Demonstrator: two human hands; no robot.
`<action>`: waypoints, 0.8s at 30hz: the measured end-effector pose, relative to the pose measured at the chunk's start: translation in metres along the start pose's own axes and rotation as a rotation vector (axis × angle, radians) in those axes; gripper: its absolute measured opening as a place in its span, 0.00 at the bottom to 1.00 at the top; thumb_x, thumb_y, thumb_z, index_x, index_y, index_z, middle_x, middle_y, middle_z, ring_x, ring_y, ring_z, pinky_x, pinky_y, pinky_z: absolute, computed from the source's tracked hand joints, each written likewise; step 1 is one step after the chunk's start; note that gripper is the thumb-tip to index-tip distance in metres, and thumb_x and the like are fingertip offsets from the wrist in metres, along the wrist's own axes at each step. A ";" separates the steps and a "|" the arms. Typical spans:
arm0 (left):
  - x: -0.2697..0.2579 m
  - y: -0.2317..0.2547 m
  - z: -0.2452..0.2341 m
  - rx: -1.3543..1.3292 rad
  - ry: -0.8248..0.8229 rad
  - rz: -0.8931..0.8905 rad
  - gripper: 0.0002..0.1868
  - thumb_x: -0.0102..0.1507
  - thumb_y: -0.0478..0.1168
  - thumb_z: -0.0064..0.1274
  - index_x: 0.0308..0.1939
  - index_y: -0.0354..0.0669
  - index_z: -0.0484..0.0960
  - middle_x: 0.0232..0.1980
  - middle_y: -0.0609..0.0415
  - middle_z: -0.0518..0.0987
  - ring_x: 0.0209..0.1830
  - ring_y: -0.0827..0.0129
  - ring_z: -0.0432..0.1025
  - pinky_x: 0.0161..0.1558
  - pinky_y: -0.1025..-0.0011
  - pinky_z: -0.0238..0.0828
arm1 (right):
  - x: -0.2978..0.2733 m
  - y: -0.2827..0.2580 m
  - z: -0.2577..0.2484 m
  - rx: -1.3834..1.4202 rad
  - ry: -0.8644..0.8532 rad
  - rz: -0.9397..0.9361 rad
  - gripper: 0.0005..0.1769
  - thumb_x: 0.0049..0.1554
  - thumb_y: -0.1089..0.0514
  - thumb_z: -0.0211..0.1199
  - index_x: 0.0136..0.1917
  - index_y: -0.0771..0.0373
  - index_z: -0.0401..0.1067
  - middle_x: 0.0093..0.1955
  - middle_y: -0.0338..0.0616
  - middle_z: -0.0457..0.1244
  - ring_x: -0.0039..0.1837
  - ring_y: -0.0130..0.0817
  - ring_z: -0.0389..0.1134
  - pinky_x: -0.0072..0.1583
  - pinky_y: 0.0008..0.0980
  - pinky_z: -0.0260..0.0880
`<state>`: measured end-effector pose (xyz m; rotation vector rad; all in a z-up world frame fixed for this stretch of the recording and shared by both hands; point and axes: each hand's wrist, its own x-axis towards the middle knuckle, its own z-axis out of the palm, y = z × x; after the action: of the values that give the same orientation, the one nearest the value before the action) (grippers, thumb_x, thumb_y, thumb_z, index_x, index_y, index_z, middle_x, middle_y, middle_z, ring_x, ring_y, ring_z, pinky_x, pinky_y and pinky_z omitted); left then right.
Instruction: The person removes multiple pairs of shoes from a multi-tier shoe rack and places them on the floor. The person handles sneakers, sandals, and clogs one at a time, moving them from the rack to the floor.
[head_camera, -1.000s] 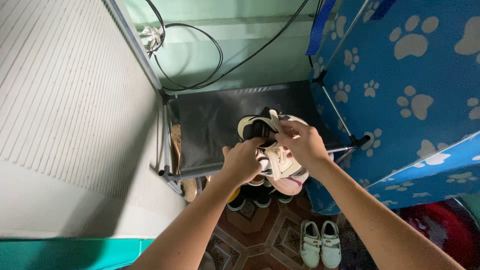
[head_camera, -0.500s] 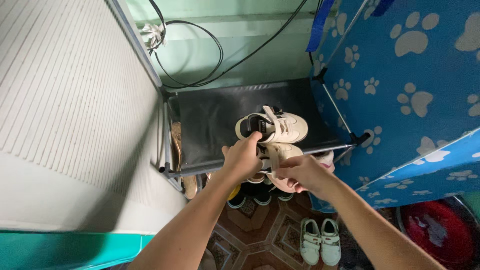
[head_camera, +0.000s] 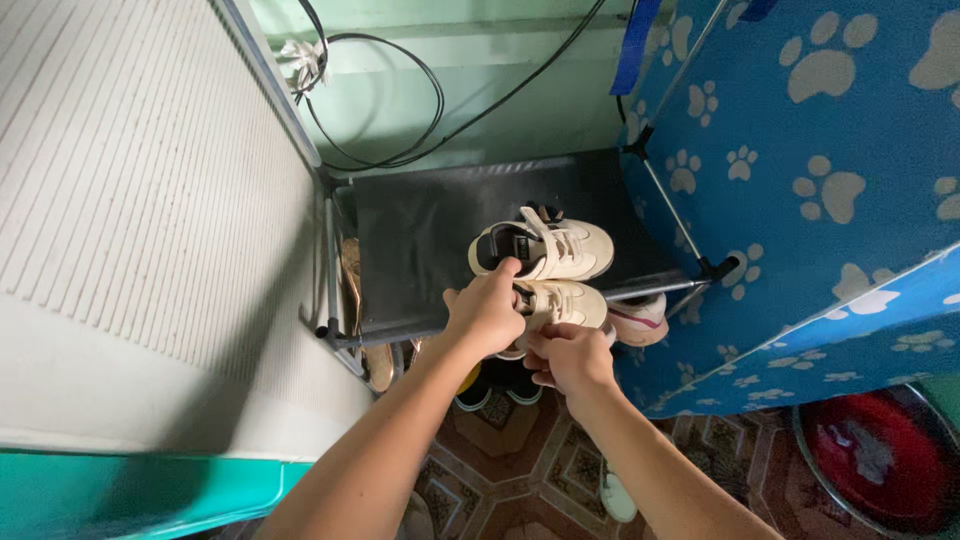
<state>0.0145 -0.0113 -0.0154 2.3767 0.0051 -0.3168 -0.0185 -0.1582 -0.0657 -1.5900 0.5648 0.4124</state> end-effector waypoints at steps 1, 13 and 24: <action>-0.001 0.001 -0.001 0.001 -0.021 -0.013 0.38 0.54 0.28 0.49 0.69 0.52 0.67 0.41 0.57 0.82 0.51 0.56 0.76 0.68 0.38 0.49 | -0.004 -0.003 0.001 0.001 0.016 -0.001 0.09 0.55 0.58 0.67 0.45 0.66 0.80 0.36 0.43 0.70 0.37 0.29 0.72 0.39 0.31 0.74; -0.009 0.009 0.010 0.149 0.009 0.039 0.42 0.56 0.36 0.58 0.73 0.54 0.58 0.49 0.49 0.81 0.57 0.51 0.74 0.65 0.28 0.43 | -0.007 -0.017 -0.054 -0.710 0.294 -0.652 0.16 0.56 0.54 0.67 0.56 0.61 0.75 0.40 0.43 0.71 0.37 0.31 0.74 0.41 0.30 0.77; -0.030 0.021 0.013 0.082 0.116 0.242 0.33 0.49 0.31 0.57 0.59 0.59 0.77 0.46 0.54 0.82 0.58 0.59 0.72 0.58 0.42 0.45 | -0.045 -0.103 -0.059 -1.464 0.208 -1.464 0.33 0.52 0.67 0.59 0.70 0.49 0.67 0.62 0.43 0.60 0.62 0.41 0.64 0.58 0.40 0.74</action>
<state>-0.0154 -0.0330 -0.0038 2.4419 -0.2438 -0.0651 0.0006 -0.2069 0.0497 -2.8808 -1.1146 -0.6640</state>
